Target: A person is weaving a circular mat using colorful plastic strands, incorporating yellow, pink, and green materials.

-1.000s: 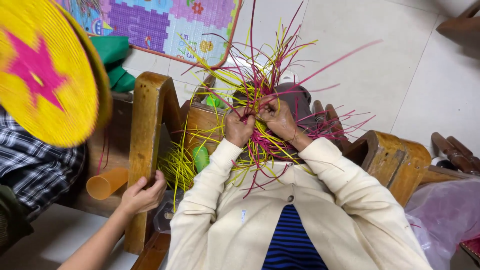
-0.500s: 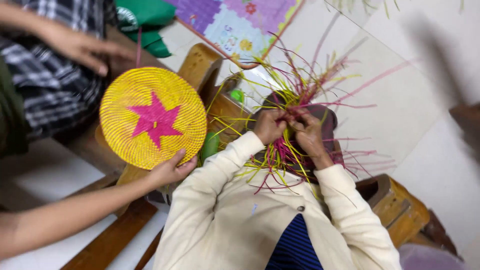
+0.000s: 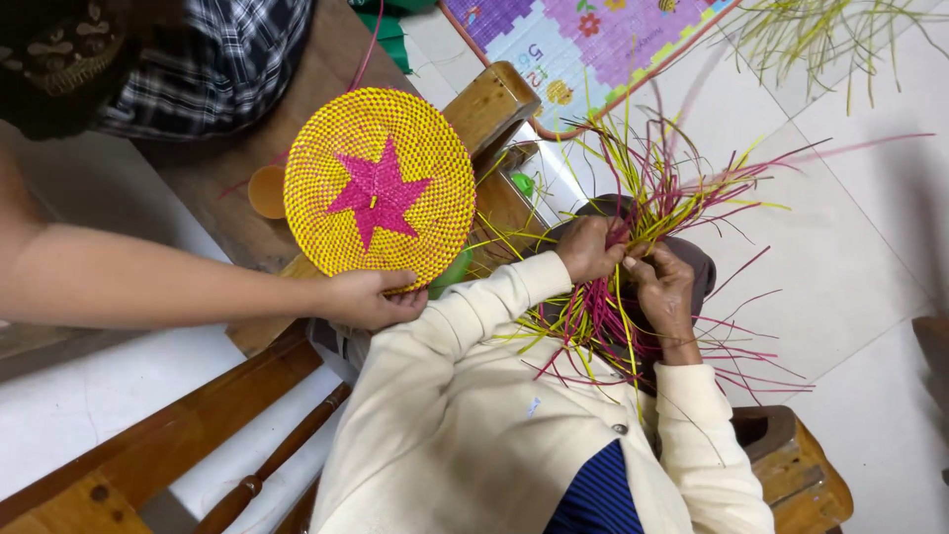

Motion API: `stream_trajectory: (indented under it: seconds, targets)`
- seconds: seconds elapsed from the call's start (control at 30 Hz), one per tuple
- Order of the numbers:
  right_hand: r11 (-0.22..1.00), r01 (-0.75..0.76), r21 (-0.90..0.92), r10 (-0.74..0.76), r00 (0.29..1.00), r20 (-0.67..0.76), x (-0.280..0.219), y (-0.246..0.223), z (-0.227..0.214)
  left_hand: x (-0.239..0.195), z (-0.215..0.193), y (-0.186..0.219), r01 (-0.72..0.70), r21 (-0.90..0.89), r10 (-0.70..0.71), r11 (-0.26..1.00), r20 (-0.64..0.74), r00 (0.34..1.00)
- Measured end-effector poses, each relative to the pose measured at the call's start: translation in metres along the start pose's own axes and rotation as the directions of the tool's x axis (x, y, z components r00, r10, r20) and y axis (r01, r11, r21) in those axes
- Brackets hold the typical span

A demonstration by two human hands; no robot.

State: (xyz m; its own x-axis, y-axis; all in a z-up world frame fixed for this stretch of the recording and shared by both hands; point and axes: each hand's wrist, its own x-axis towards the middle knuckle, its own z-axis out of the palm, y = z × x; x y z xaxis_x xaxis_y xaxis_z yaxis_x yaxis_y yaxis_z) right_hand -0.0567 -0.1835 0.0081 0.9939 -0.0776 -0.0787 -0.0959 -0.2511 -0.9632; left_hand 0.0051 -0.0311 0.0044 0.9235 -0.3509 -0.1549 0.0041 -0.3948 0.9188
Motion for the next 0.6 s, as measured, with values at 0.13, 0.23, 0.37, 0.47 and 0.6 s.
stream_trajectory:
  seconds: [0.13,0.23,0.37,0.47,0.6]
  targets:
    - [0.993,0.086,-0.084,-0.085,0.996,0.02,-0.002,-0.035,0.004,0.012,-0.012,0.011,0.093,0.034,-0.095,0.995,0.073,0.993]
    - [0.953,0.261,-0.155,-0.255,0.965,0.059,-0.012,-0.09,0.024,0.021,-0.027,0.026,0.212,0.1,-0.231,0.972,0.263,0.937]
    - [0.892,0.43,0.141,-0.45,0.872,0.194,-0.033,-0.149,0.077,0.023,-0.027,0.014,0.192,0.231,-0.264,0.954,0.338,0.903]
    - [0.817,0.509,0.271,-0.571,0.779,0.258,-0.037,-0.152,0.085,0.02,-0.024,0.01,0.179,0.405,-0.323,0.897,0.32,0.891]
    - [0.948,0.26,0.182,-0.296,0.931,0.214,-0.029,-0.136,0.049,0.01,-0.038,0.026,0.301,0.43,-0.427,0.851,0.233,0.874]
